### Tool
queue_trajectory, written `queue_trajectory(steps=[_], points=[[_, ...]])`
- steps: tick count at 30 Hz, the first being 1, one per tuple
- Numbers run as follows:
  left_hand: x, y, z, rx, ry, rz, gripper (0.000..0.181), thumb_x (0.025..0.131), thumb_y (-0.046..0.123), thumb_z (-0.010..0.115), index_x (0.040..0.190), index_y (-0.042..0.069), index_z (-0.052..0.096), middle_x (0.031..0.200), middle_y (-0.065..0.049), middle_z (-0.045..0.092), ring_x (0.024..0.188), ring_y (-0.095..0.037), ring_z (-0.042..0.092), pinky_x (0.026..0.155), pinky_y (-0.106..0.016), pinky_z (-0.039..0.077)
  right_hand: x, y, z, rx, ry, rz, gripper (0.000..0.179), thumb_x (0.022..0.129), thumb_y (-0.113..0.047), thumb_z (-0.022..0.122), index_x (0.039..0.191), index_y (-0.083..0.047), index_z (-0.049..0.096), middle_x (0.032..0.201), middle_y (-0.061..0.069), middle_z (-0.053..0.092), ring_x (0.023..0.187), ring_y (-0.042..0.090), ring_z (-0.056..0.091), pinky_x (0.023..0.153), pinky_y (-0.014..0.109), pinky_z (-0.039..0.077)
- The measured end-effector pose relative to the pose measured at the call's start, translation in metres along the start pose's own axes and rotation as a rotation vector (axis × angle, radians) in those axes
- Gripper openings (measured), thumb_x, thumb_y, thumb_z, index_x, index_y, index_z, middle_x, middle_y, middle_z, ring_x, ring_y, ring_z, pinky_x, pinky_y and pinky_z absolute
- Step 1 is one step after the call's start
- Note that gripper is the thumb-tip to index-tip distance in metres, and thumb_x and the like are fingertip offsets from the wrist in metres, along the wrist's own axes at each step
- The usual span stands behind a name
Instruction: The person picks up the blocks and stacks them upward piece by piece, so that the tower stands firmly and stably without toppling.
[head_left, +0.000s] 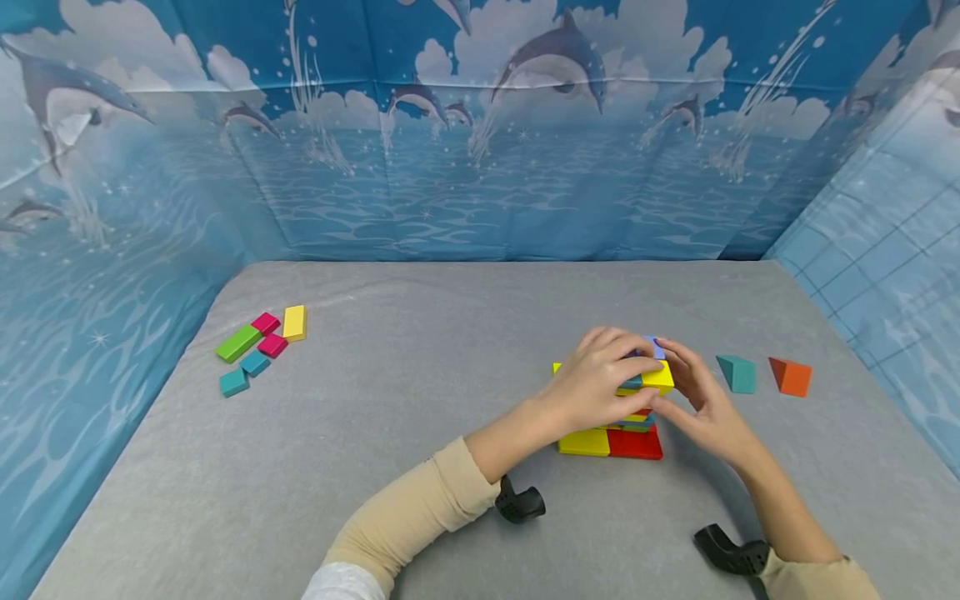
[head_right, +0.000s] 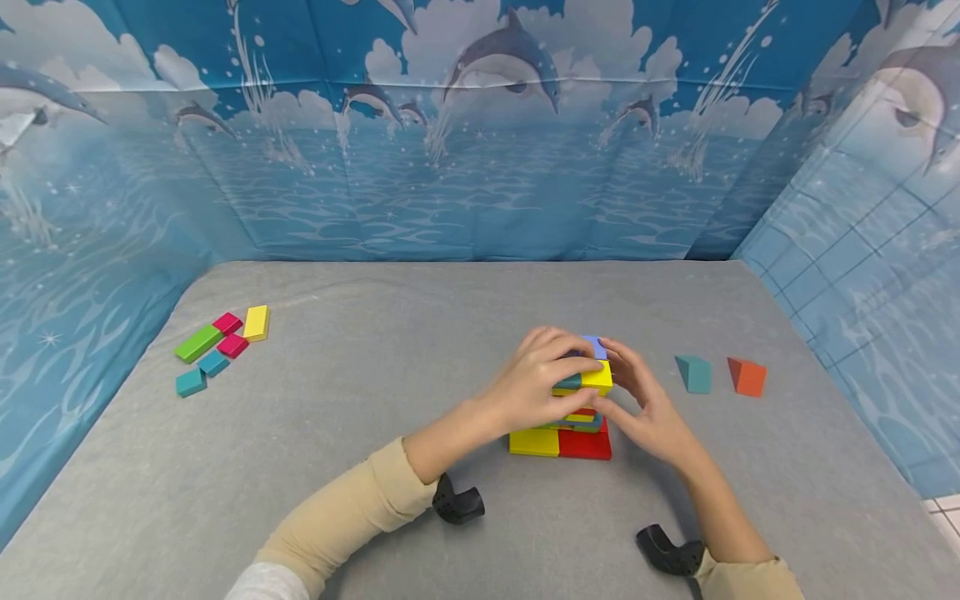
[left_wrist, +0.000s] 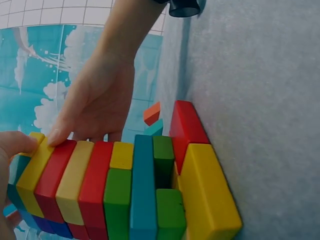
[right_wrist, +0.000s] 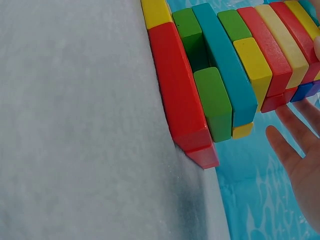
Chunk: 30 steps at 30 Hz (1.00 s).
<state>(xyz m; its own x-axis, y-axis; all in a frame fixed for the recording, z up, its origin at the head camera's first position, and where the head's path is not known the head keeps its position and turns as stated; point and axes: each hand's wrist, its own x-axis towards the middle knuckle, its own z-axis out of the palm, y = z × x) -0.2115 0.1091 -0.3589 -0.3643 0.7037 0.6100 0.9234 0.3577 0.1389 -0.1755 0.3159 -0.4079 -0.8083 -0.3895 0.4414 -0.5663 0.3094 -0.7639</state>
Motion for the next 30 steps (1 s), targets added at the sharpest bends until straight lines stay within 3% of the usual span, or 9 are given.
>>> queue_trajectory(steps=[13, 17, 20, 25, 30], points=[[-0.005, -0.007, 0.003, -0.07, 0.046, 0.003, 0.028, 0.083, 0.028, 0.067, 0.107, 0.014, 0.069, 0.117, -0.002, 0.059, 0.113, -0.014, 0.048, 0.105, -0.024, 0.023, 0.002, -0.002, 0.001, 0.01, 0.008, -0.014, 0.077, 0.077, 0.016, 0.058, 0.142, 0.004, 0.018, 0.141, 0.0, 0.035, 0.124, 0.008, 0.037, 0.098, 0.013, 0.031], [-0.008, -0.012, -0.004, -0.113, 0.067, -0.008, 0.034, 0.081, 0.03, 0.069, 0.11, 0.012, 0.067, 0.119, -0.004, 0.058, 0.116, -0.014, 0.047, 0.109, -0.028, 0.018, 0.003, -0.003, 0.001, -0.018, 0.012, -0.004, 0.078, 0.077, 0.017, 0.058, 0.142, 0.002, 0.019, 0.141, -0.003, 0.034, 0.123, 0.005, 0.037, 0.097, 0.011, 0.031], [-0.017, -0.025, -0.015, -0.167, 0.112, -0.047, 0.038, 0.079, 0.029, 0.072, 0.111, 0.011, 0.066, 0.12, -0.006, 0.057, 0.117, -0.015, 0.046, 0.11, -0.032, 0.017, 0.003, -0.006, 0.002, -0.048, 0.027, 0.032, 0.078, 0.077, 0.017, 0.059, 0.142, 0.0, 0.019, 0.14, -0.007, 0.034, 0.121, 0.004, 0.038, 0.094, 0.009, 0.032], [-0.054, -0.068, -0.041, -0.224, 0.228, -0.168, 0.036, 0.078, 0.021, 0.073, 0.11, 0.007, 0.065, 0.117, -0.009, 0.058, 0.113, -0.019, 0.05, 0.107, -0.039, 0.024, 0.003, -0.009, 0.004, -0.065, 0.046, 0.107, 0.078, 0.078, 0.015, 0.058, 0.143, -0.003, 0.019, 0.137, -0.014, 0.033, 0.118, 0.002, 0.037, 0.092, 0.007, 0.032], [-0.117, -0.117, -0.077, -0.17, 0.319, -0.327, 0.033, 0.076, 0.013, 0.073, 0.106, 0.003, 0.066, 0.111, -0.013, 0.061, 0.106, -0.026, 0.053, 0.097, -0.048, 0.032, 0.002, -0.01, 0.004, -0.067, 0.05, 0.121, 0.078, 0.078, 0.015, 0.058, 0.144, -0.004, 0.019, 0.137, -0.014, 0.033, 0.118, 0.002, 0.037, 0.091, 0.007, 0.032]])
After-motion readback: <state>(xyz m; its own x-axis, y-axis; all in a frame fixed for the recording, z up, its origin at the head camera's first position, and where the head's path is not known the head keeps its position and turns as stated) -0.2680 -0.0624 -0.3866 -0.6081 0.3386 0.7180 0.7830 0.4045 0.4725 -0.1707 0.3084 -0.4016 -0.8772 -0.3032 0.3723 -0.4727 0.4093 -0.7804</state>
